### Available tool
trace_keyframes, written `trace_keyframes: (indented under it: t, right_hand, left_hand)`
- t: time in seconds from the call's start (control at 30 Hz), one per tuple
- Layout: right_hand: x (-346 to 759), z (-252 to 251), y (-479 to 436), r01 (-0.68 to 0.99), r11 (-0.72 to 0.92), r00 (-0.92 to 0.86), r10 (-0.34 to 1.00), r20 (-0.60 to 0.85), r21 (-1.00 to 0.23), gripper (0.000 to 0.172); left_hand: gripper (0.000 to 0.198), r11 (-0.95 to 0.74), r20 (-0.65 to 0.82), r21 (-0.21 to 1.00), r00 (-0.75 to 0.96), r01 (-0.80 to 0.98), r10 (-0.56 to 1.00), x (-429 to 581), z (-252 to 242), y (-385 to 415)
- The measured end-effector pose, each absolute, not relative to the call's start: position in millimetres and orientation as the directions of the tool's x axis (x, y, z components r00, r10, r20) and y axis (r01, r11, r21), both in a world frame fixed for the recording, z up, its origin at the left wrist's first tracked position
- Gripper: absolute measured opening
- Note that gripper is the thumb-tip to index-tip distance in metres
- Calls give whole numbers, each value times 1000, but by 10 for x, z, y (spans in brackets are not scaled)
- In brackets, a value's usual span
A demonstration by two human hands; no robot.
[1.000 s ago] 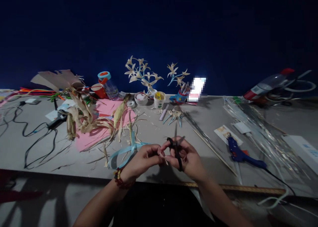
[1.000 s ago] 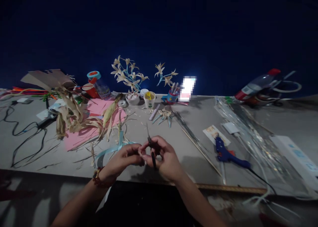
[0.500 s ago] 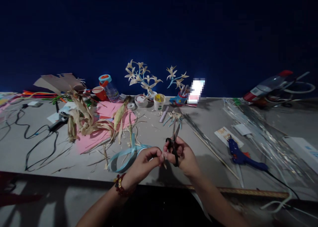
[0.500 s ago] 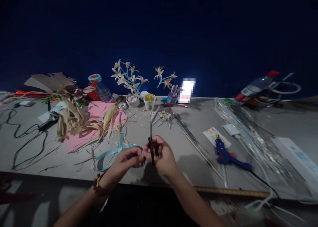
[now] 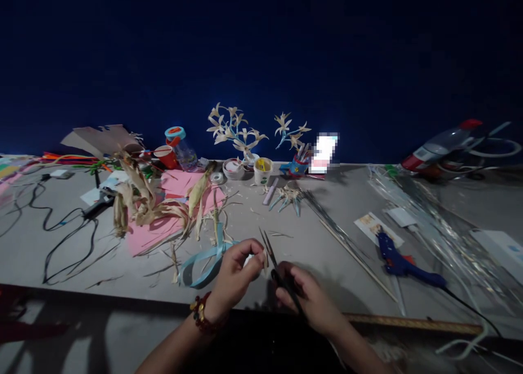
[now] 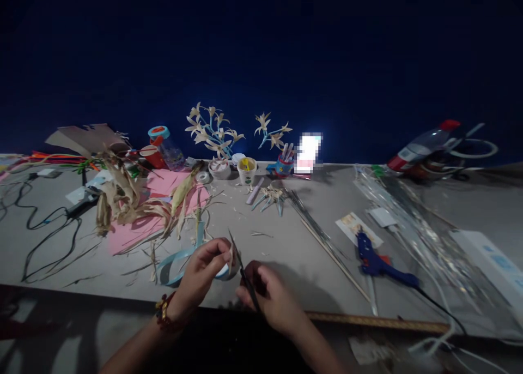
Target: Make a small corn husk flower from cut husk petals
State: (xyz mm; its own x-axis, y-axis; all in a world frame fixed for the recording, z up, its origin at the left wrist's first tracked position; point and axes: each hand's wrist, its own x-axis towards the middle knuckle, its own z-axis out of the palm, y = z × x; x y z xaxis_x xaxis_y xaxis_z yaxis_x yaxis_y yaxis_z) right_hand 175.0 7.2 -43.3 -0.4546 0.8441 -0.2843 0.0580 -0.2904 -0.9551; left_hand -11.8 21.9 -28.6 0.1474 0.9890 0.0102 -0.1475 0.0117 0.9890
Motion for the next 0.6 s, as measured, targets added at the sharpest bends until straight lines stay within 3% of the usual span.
trace_keyframes:
  t: [0.6]
  right_hand:
    - [1671,-314,72,126,-349,-462,808,-367,-928,53]
  left_hand:
    - [18,12,6,988,121,-151,993,-121,-257,229]
